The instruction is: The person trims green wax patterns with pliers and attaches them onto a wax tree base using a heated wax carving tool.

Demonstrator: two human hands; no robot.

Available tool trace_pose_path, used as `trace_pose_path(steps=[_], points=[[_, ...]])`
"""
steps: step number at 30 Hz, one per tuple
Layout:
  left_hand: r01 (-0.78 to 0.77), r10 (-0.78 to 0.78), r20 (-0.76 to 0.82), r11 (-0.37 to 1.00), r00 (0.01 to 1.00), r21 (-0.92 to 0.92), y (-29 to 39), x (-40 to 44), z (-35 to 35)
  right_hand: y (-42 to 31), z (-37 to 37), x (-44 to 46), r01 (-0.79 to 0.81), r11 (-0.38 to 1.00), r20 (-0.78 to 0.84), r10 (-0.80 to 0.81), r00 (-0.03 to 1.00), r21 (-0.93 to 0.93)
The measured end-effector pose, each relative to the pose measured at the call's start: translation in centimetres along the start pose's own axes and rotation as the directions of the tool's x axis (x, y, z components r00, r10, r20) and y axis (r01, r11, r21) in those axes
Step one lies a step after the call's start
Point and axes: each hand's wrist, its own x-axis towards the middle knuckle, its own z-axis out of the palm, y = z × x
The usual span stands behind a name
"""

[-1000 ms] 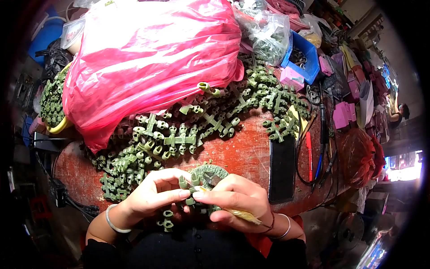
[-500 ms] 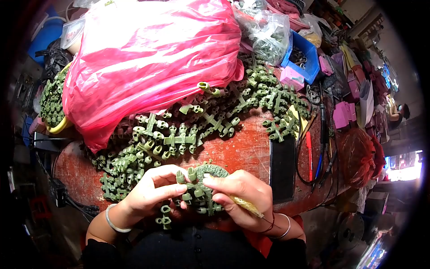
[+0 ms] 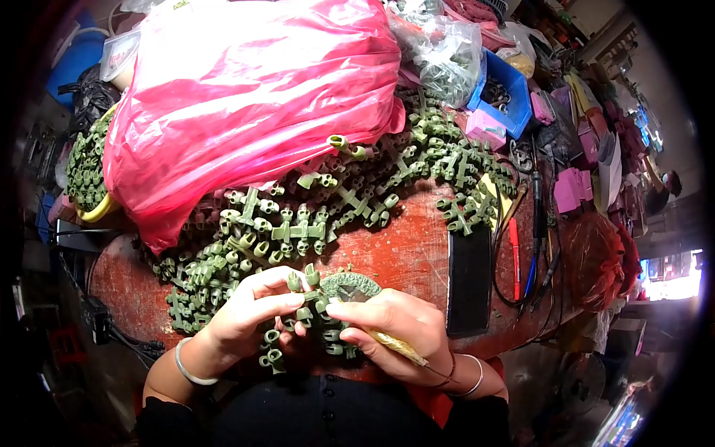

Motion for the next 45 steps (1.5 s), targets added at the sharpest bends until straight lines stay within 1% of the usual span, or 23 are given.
trace_pose_path(steps=[6,8,19,21,22,24,25,26,28,31,36,38,41,45], points=[[0.019,-0.019,-0.029,1.000,0.999,-0.016,0.2,0.0,0.2,0.0,0.1,0.1,0.006,0.999,0.012,-0.005,1.000,-0.033],[-0.002,0.002,-0.069,1.000,0.998,-0.004,0.2,0.1,0.6,0.0,0.2,0.2,0.004,0.999,0.010,-0.004,1.000,-0.037],[0.004,-0.006,-0.068,1.000,0.998,-0.020,0.0,0.2,0.5,-0.2,0.2,0.2,0.013,0.999,0.012,-0.012,1.000,-0.051],[0.000,-0.002,-0.068,1.000,0.998,-0.018,0.0,0.2,0.4,-0.5,0.0,0.2,-0.039,0.998,-0.008,0.039,0.999,-0.045],[0.001,-0.003,-0.065,1.000,0.998,-0.023,-0.1,0.2,0.4,-0.5,0.1,0.0,-0.039,0.998,-0.007,0.039,0.999,-0.045],[0.002,-0.004,-0.063,1.000,0.998,-0.027,0.0,0.2,0.4,-0.6,0.1,-0.3,-0.161,0.987,-0.039,0.162,0.986,0.019],[0.011,-0.012,-0.070,1.000,0.997,-0.022,0.1,0.2,0.6,-0.6,0.2,-0.4,-0.164,0.986,-0.049,0.165,0.985,0.025],[0.019,-0.020,-0.078,1.000,0.997,-0.018,0.2,0.1,0.6,-0.4,0.2,-0.3,-0.164,0.986,-0.049,0.165,0.985,0.025],[0.029,-0.031,-0.079,0.999,0.996,-0.020,0.2,0.1,0.7,-0.2,0.2,-0.1,-0.083,0.996,-0.047,0.081,0.996,-0.040],[0.040,-0.042,-0.074,0.999,0.996,-0.028,0.0,0.1,0.5,-0.4,0.0,0.0,-0.081,0.995,-0.015,0.080,0.997,-0.055],[0.040,-0.041,-0.075,0.999,0.996,-0.020,0.1,0.1,0.4,-0.4,0.2,0.1,-0.072,0.996,-0.022,0.071,0.997,-0.052],[0.057,-0.058,-0.031,0.997,0.998,-0.056,0.2,-0.1,0.2,-0.4,0.1,0.1,-0.076,0.996,-0.018,0.075,0.997,-0.055],[0.052,-0.054,-0.022,0.995,0.998,-0.082,0.0,0.0,0.0,-0.5,0.1,0.1,-0.080,0.995,-0.003,0.080,0.997,-0.067],[0.043,-0.042,0.007,0.995,0.999,-0.086,-0.2,0.1,-0.3,-0.4,0.1,0.3,-0.037,0.997,0.017,0.038,0.999,-0.063]])
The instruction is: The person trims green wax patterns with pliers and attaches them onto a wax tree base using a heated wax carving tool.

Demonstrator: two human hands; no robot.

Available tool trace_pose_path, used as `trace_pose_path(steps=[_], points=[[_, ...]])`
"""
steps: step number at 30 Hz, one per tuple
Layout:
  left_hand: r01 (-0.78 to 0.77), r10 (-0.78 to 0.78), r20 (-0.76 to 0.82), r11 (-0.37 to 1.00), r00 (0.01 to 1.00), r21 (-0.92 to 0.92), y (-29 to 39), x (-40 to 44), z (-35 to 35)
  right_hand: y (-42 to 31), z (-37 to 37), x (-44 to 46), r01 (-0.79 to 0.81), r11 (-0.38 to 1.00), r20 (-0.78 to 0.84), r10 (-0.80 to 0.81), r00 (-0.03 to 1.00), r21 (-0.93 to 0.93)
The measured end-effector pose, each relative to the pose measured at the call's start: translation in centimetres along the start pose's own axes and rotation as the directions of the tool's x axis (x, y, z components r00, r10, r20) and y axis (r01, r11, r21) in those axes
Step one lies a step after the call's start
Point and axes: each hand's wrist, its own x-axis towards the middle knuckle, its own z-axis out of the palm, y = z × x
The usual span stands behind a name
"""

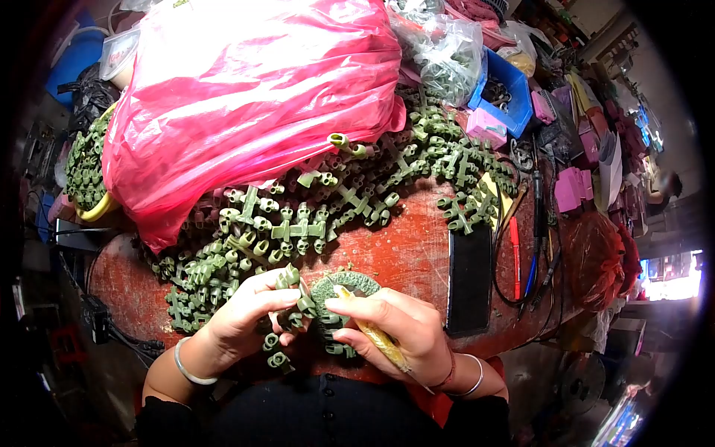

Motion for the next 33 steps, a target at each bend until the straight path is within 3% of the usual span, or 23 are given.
trace_pose_path(steps=[11,15,17,19,22,24,27,33], points=[[0.030,-0.014,-0.153,0.995,0.988,0.099,-0.1,-0.2,0.7,0.5,0.8,-0.1,0.070,0.998,0.067,-0.070,0.995,0.004],[-0.056,0.053,-0.149,0.998,0.987,-0.018,0.7,-0.6,1.0,1.1,1.5,-0.5,0.154,0.984,0.069,-0.148,0.987,-0.089],[-0.152,0.147,-0.037,0.955,0.988,-0.254,-0.4,-0.1,-0.4,1.1,1.4,-0.7,0.168,0.976,0.098,-0.156,0.983,-0.136],[-0.146,0.152,-0.011,0.930,0.988,-0.337,-0.3,0.0,-0.5,0.6,1.3,-0.4,0.198,0.970,0.113,-0.183,0.977,-0.139],[-0.128,0.146,0.024,0.926,0.989,-0.355,0.0,0.0,-0.3,0.6,2.2,-0.3,0.277,0.946,0.121,-0.259,0.958,-0.167],[-0.100,0.089,-0.049,0.937,0.995,-0.334,0.1,0.0,0.1,0.9,2.7,-0.4,0.344,0.909,0.144,-0.318,0.937,-0.234],[-0.078,0.094,0.021,0.913,0.995,-0.401,-0.9,0.3,-0.7,0.7,2.7,-0.3,0.361,0.882,0.160,-0.326,0.932,-0.304],[-0.053,0.022,-0.101,0.947,0.995,-0.316,-1.1,0.0,-0.1,1.2,2.8,-0.6,0.345,0.898,0.153,-0.313,0.937,-0.272]])
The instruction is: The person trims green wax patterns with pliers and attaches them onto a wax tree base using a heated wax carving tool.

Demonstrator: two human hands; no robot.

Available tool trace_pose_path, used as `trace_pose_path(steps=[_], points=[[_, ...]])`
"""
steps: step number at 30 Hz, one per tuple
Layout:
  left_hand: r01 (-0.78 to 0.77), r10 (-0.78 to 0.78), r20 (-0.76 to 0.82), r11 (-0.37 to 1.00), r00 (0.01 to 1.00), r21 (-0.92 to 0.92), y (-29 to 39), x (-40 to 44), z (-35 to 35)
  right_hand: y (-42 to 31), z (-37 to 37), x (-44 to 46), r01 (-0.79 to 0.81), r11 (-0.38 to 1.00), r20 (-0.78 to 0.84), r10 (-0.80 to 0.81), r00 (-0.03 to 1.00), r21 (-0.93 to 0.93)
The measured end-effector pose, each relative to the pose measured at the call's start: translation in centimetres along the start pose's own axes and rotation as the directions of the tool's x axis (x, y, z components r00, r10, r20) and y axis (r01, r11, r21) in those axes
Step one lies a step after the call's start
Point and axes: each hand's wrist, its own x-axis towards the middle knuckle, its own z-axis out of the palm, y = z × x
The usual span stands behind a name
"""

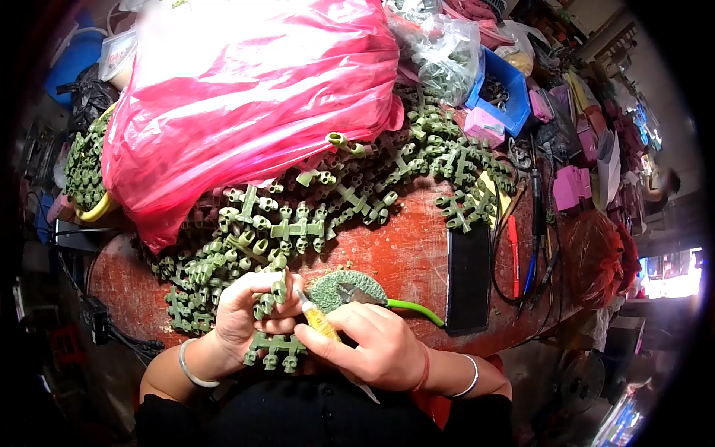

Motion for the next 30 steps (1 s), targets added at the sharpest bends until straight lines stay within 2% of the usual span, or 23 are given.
trace_pose_path(steps=[2,4,5,6,8,9,10,12,13,15,19,23,30], points=[[0.017,-0.017,0.000,1.000,1.000,-0.014,-0.1,0.1,0.1,-0.5,-0.4,0.7,0.004,0.999,0.034,-0.005,0.999,0.046],[-0.059,0.065,-0.087,0.996,0.994,0.069,-0.6,0.3,0.6,-0.5,0.6,0.2,0.081,0.997,-0.015,-0.081,0.997,0.009],[-0.051,0.061,-0.087,0.991,0.994,0.120,-0.5,0.2,0.9,-0.8,0.4,0.4,0.050,0.998,-0.031,-0.048,0.998,0.035],[-0.042,0.035,0.054,0.989,0.998,0.139,-0.1,0.1,0.6,-0.7,0.1,0.3,0.050,0.998,-0.033,-0.049,0.998,0.034],[-0.071,0.088,-0.055,0.966,0.995,0.250,-0.3,-0.4,2.0,-0.4,-0.6,0.0,-0.105,0.985,-0.036,0.111,0.993,0.139],[-0.085,0.096,-0.031,0.965,0.995,0.248,-0.4,-0.5,1.7,-0.2,-0.9,0.1,-0.145,0.977,-0.063,0.156,0.986,0.155],[-0.197,0.206,-0.016,0.955,0.978,0.223,-1.2,-0.1,1.4,-0.1,-1.3,0.3,-0.211,0.952,-0.068,0.231,0.971,0.223],[-0.316,0.319,0.031,0.913,0.947,0.258,-1.4,0.3,1.5,0.6,-1.6,0.3,-0.258,0.935,-0.085,0.286,0.954,0.243],[-0.317,0.319,0.033,0.912,0.947,0.260,-1.3,0.3,1.2,0.7,-1.6,0.1,-0.315,0.911,-0.097,0.350,0.932,0.266],[-0.263,0.242,0.104,0.875,0.965,0.406,-0.8,0.1,0.4,0.8,-1.8,0.2,-0.367,0.885,-0.099,0.408,0.907,0.286],[-0.224,0.172,0.167,0.900,0.971,0.374,-0.5,-0.1,0.3,1.0,-1.6,0.1,-0.418,0.849,-0.080,0.465,0.882,0.323],[-0.254,0.202,0.196,0.920,0.960,0.297,-0.2,0.0,0.6,1.0,-1.8,0.3,-0.450,0.843,-0.094,0.494,0.864,0.295],[-0.221,0.162,0.173,0.882,0.972,0.416,-0.3,0.1,0.9,1.3,-1.3,0.1,-0.454,0.849,-0.142,0.501,0.853,0.269]])
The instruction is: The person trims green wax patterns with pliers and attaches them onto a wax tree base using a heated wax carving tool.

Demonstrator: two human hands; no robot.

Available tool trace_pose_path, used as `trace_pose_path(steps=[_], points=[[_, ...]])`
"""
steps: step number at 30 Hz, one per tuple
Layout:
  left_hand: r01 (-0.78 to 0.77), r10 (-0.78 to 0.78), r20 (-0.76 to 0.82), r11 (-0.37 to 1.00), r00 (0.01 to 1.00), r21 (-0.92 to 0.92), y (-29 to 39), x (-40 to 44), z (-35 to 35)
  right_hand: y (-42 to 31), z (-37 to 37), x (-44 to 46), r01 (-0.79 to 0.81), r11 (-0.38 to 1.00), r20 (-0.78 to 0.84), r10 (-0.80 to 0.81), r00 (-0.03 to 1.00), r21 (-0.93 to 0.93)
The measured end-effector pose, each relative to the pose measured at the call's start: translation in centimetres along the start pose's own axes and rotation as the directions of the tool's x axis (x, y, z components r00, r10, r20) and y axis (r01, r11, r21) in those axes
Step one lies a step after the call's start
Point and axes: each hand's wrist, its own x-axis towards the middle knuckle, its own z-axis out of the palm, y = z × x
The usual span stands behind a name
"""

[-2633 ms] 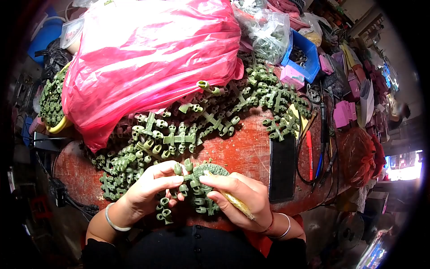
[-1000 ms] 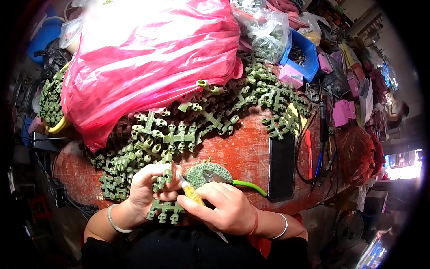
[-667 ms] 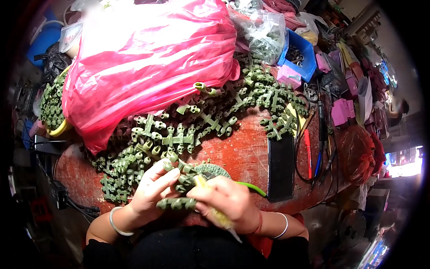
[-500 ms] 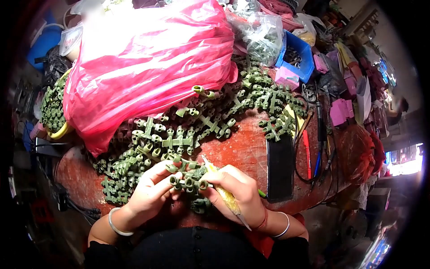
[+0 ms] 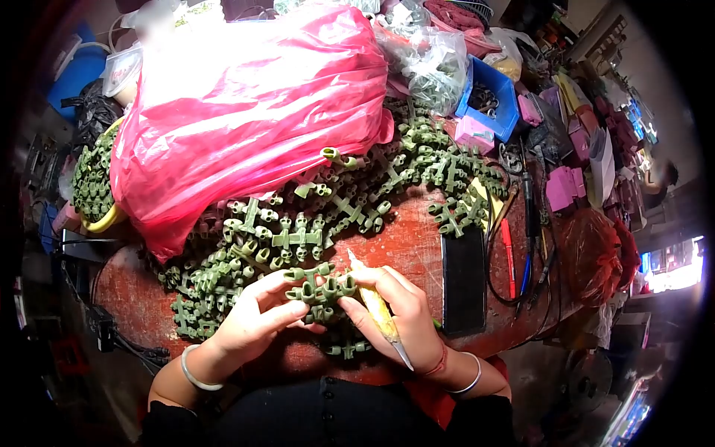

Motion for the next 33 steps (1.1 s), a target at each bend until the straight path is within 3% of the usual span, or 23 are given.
trace_pose_path(steps=[9,12,14,15,16,18,19,24,26,28,30,32,33], points=[[-0.064,0.063,0.014,0.996,0.998,0.064,-0.5,0.0,-0.4,-0.7,-0.5,0.4,0.057,0.998,0.028,-0.056,0.998,-0.034],[-0.088,0.092,-0.036,0.991,0.995,0.099,-0.4,0.0,-0.4,-1.3,-1.1,0.3,-0.047,0.999,0.001,0.047,0.999,0.009],[-0.024,0.031,-0.065,0.993,0.997,0.112,-0.2,0.0,-0.4,-1.0,-1.4,0.3,0.003,0.997,-0.043,0.000,0.999,0.071],[-0.024,0.031,-0.065,0.993,0.997,0.112,-0.3,0.0,-0.5,-1.3,-1.8,0.1,-0.063,0.962,-0.001,0.066,0.998,0.267],[-0.035,0.045,-0.083,0.993,0.996,0.113,-0.6,0.0,-0.5,-1.1,-2.2,0.1,-0.063,0.962,-0.002,0.066,0.998,0.266],[-0.048,0.059,-0.101,0.992,0.993,0.114,-0.9,0.0,-0.6,-0.5,-2.8,0.2,0.105,0.961,0.100,-0.134,0.986,0.257],[-0.056,0.069,-0.109,0.992,0.992,0.112,-0.9,0.0,-0.6,0.0,-2.6,-0.1,0.151,0.962,0.077,-0.172,0.982,0.229],[-0.055,0.071,-0.138,0.991,0.988,0.119,-0.4,-0.1,-0.5,-0.8,-2.1,0.5,0.112,0.976,0.064,-0.126,0.990,0.186],[0.035,-0.027,-0.124,0.997,0.992,0.062,0.3,-0.1,-0.2,-0.9,-2.0,0.6,0.108,0.984,0.106,-0.124,0.987,0.141],[0.060,-0.058,-0.127,0.998,0.990,0.017,0.4,0.0,-0.3,-1.5,-1.9,0.7,0.080,0.990,-0.065,-0.089,0.994,-0.119],[0.081,-0.084,-0.132,0.996,0.988,-0.028,0.4,0.0,-0.4,-1.3,-2.0,0.6,0.072,0.995,-0.091,-0.079,0.993,-0.074],[0.089,-0.094,-0.116,0.995,0.989,-0.047,0.4,0.1,-0.5,-0.7,-2.1,0.6,0.207,0.966,0.057,-0.218,0.974,0.153],[0.088,-0.093,-0.120,0.995,0.988,-0.050,0.2,0.0,-0.5,-0.8,-1.9,0.5,0.169,0.970,0.076,-0.185,0.980,0.177]])
